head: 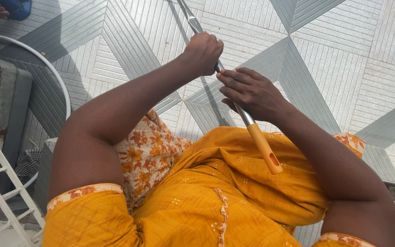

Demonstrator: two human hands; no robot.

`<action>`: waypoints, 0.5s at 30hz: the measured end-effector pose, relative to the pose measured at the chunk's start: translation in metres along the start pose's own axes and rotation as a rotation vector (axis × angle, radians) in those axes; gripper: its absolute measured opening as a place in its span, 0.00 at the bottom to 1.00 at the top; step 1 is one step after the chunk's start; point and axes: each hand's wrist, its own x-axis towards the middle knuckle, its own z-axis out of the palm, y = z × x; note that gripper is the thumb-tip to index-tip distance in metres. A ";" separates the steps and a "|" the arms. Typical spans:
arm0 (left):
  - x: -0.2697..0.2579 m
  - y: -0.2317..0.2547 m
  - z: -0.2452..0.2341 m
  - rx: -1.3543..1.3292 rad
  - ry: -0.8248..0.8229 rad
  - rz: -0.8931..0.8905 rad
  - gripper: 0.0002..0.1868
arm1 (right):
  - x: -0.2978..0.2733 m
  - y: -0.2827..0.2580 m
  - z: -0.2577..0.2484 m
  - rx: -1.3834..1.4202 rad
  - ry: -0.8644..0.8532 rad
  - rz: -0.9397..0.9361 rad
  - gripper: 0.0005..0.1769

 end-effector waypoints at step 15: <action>-0.003 0.022 0.008 0.203 0.031 0.112 0.17 | -0.013 -0.014 -0.002 -0.047 -0.070 -0.024 0.19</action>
